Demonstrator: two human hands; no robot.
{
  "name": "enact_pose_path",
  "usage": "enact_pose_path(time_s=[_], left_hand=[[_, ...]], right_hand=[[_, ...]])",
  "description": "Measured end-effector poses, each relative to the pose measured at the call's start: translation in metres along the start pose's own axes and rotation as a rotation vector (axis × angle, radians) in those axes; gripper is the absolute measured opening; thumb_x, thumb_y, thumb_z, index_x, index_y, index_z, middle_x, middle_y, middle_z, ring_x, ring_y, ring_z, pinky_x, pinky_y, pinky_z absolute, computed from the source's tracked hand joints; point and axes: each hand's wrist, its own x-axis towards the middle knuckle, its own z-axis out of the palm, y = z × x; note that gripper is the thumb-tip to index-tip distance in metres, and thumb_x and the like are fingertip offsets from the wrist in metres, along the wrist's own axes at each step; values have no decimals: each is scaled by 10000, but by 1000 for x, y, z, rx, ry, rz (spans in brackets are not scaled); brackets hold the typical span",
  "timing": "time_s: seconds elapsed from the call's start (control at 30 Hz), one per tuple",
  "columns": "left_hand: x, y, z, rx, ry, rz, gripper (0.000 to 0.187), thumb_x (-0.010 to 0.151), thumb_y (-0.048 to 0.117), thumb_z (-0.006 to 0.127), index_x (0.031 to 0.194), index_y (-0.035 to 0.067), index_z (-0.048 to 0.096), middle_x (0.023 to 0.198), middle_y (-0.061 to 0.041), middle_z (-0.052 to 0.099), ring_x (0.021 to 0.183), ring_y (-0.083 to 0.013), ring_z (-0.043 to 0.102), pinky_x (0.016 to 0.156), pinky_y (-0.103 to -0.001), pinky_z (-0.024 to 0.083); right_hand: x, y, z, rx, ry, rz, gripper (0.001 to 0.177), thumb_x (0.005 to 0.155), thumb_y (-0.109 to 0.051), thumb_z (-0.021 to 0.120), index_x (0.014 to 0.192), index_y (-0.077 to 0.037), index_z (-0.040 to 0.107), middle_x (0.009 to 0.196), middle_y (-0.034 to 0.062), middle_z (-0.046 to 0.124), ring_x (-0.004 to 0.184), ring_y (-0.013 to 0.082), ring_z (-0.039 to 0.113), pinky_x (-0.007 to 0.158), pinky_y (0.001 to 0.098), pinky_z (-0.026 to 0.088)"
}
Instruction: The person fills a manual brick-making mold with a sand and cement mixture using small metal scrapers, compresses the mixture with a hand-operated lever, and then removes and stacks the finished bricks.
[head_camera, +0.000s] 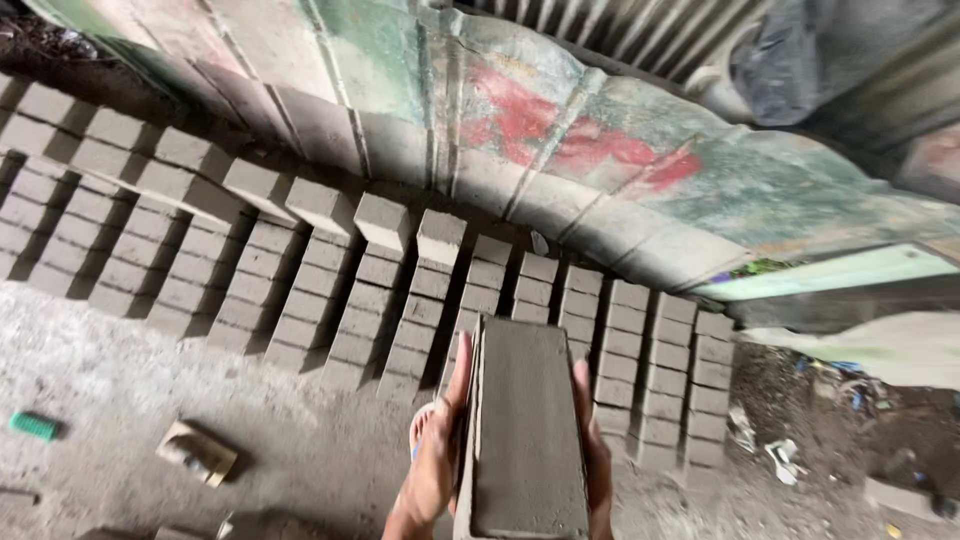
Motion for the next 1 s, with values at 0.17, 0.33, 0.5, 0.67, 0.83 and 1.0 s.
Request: enact_pose_path(time_s=[0.17,0.33,0.5,0.67,0.83,1.0], left_hand=[[66,-156,4,-73,-92,-106,645,942,432,150,1421,12,50,1531,-129,14,1425,-217,-5,1143,-357,14],[130,-321,-5,-1,-105,-77,612,963,403,139,1419,-4,97,1518,-153,68,1420,-227,35,1157,-358,47],[194,-428,-13,57,-102,-209,561,974,331,159,1450,33,156,1516,-148,112,1402,-277,83,1132,-394,55],[248,-432,-11,61,-38,-444,556,960,330,204,1439,51,240,1489,-190,212,1385,-330,175,1116,-448,129],[274,-435,-1,-21,96,-606,519,922,275,266,1424,158,326,1451,-201,316,1361,-382,241,1101,-473,174],[298,-479,-11,-261,201,-937,821,831,539,454,1455,67,203,1490,-232,173,1342,-458,197,1005,-623,294]], right_hand=[[104,17,-36,-593,377,4,737,706,-272,739,1384,-147,478,1355,-20,530,1127,84,521,975,293,410],[148,-319,48,-2133,322,-463,469,937,-222,461,1403,-203,409,1143,-70,563,798,70,491,768,256,473],[218,-383,64,-1971,156,-265,450,944,-225,463,1384,-162,390,1231,14,534,908,165,506,860,364,509],[283,-395,77,-2071,511,-392,506,903,-376,415,1359,-157,384,1264,74,506,1001,283,502,890,460,471],[323,-383,84,-2131,790,-467,576,873,-489,376,1341,-154,379,1290,118,485,1071,372,500,913,533,444],[341,-368,86,-2169,1058,-545,660,842,-601,335,1322,-150,375,1315,164,466,1142,461,500,935,606,419]])
